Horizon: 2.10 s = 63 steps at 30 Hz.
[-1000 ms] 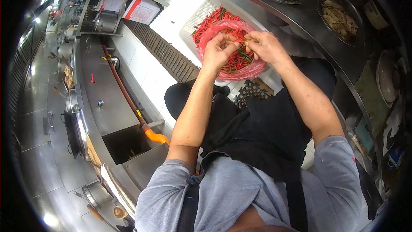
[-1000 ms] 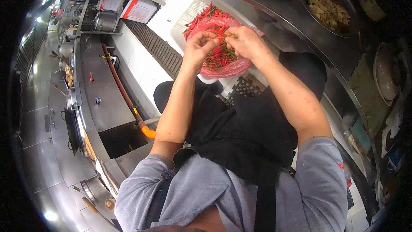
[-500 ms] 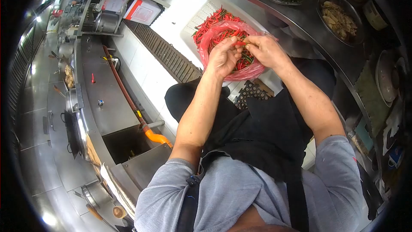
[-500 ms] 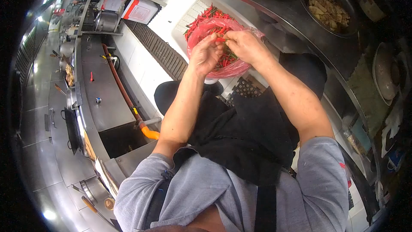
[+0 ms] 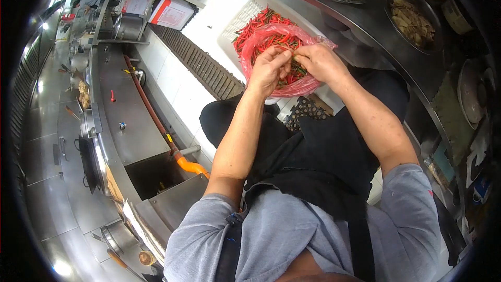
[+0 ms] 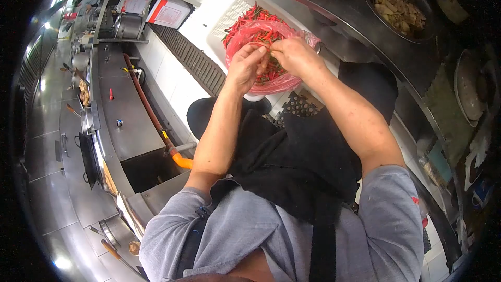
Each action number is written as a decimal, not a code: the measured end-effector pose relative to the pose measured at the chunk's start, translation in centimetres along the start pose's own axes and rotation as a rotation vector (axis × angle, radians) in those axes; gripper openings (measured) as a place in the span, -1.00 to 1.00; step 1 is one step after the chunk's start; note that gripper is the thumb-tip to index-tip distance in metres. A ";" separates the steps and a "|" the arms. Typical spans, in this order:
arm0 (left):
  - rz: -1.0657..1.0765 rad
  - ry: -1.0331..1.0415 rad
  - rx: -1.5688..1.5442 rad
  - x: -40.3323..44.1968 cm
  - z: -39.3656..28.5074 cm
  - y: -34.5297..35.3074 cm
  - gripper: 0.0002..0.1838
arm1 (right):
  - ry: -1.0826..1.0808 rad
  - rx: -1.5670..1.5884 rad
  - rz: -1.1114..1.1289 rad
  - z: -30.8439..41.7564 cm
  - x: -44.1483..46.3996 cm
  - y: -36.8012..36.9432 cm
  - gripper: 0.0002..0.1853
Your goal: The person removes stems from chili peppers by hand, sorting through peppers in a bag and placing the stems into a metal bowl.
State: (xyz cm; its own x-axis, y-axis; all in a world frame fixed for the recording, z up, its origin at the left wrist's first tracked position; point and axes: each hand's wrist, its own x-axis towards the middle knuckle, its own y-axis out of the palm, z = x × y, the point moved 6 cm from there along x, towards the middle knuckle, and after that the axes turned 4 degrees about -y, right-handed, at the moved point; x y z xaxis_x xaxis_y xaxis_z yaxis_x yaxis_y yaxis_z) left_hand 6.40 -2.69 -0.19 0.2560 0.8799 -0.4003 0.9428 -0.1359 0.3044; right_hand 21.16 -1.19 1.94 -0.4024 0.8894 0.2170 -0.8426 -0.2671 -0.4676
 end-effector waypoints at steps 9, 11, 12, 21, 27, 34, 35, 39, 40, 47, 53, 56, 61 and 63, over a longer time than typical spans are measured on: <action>0.080 -0.221 -0.320 -1.4 1.8 -1.7 -0.87 | -0.307 -0.115 0.059 1.5 -0.7 1.6 -0.93; 0.099 -0.260 -0.306 -2.0 2.0 -2.7 -0.87 | -0.332 -0.175 0.111 2.1 -1.1 2.3 -0.94; 0.095 -0.318 -0.254 -2.4 2.2 -3.2 -0.88 | -0.375 -0.193 0.176 2.8 -1.7 3.2 -0.94; 0.027 -0.022 -0.175 -5.1 0.0 -7.7 -0.88 | -0.329 -0.175 -0.399 7.3 -0.6 -7.0 -0.84; -0.058 -0.021 -0.179 -2.7 -1.6 -10.3 -0.88 | -0.060 -0.463 -0.609 3.7 5.6 -19.4 -0.73; -0.196 0.008 -0.171 -1.2 -0.2 -11.6 -0.91 | -0.266 -0.555 -0.376 9.4 4.8 -10.2 -0.77; -0.190 0.015 -0.090 -1.2 -0.4 -11.4 -0.91 | -0.292 -0.547 -0.207 8.9 4.6 -6.7 -0.76; -0.211 0.016 -0.024 -0.7 -0.6 -11.4 -0.90 | -0.223 -0.672 0.183 3.4 3.3 3.3 -0.67; -0.214 0.018 -0.016 -0.7 -0.7 -11.4 -0.90 | -0.186 -0.698 0.255 2.1 3.2 4.5 -0.65; -0.247 0.041 -0.004 -0.5 -0.9 -12.4 -0.90 | 0.171 -0.479 0.365 -0.7 2.5 5.0 -0.82; -0.156 -0.013 0.133 -0.5 0.0 -10.9 -0.88 | 0.422 0.135 0.181 -2.9 1.8 3.6 -0.86; -0.004 -0.055 0.223 -0.6 0.4 -9.2 -0.85 | 0.415 0.269 0.124 -2.0 1.5 3.4 -0.87; 0.105 -0.082 0.181 -0.2 1.9 -7.5 -0.82 | 0.460 0.342 -0.014 0.1 0.7 4.0 -0.85; 0.116 -0.077 0.164 -0.2 2.1 -7.1 -0.77 | 0.454 0.399 -0.030 0.1 0.5 4.3 -0.85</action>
State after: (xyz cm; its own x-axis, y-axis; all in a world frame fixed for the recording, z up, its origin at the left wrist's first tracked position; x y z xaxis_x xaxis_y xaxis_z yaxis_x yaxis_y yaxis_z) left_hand 0.15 -2.88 -4.10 0.3742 0.8174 -0.4380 0.9267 -0.3117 0.2099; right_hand 17.31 -1.94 0.09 -0.2573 0.9447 -0.2034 -0.9558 -0.2797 -0.0900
